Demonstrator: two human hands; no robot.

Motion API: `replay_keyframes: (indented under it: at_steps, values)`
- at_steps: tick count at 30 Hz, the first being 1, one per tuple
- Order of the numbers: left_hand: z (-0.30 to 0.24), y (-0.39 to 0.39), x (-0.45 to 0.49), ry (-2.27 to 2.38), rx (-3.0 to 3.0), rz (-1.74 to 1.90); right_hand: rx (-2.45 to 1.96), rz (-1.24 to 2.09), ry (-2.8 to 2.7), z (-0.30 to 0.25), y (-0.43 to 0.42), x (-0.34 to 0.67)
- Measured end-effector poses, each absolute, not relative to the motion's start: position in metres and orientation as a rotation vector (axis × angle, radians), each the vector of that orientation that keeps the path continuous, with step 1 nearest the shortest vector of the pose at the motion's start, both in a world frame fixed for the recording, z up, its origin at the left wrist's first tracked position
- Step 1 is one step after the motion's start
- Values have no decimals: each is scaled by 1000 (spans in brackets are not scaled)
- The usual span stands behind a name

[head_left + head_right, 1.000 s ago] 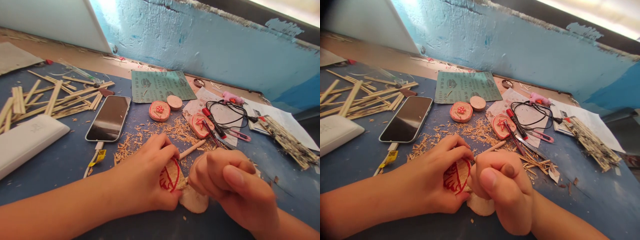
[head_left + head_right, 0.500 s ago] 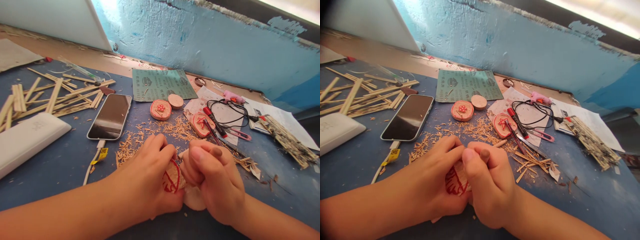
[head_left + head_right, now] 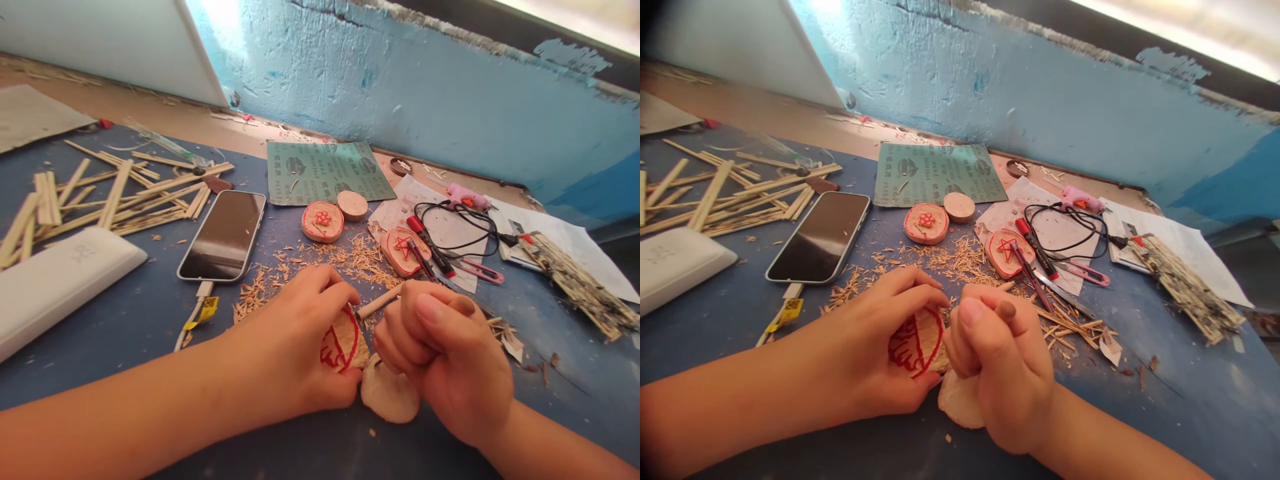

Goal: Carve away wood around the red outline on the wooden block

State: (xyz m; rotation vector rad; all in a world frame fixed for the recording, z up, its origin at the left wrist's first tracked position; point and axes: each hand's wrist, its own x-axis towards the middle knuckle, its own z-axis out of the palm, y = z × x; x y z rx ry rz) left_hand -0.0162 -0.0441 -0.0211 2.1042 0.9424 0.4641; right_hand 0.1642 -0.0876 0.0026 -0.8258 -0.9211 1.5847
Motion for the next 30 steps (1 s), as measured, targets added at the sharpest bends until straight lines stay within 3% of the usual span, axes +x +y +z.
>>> replay_keyframes:
  at_steps: [13,23,30]
  values:
    - [-28,-47,-18,827,2166,523,-805,1611,-1106,17,-97,178]
    - [-27,-40,-18,754,2251,415,-748,1612,-1814,15,-90,183]
    - [-31,-37,-20,710,2250,413,-882,1624,-1442,12,-85,165]
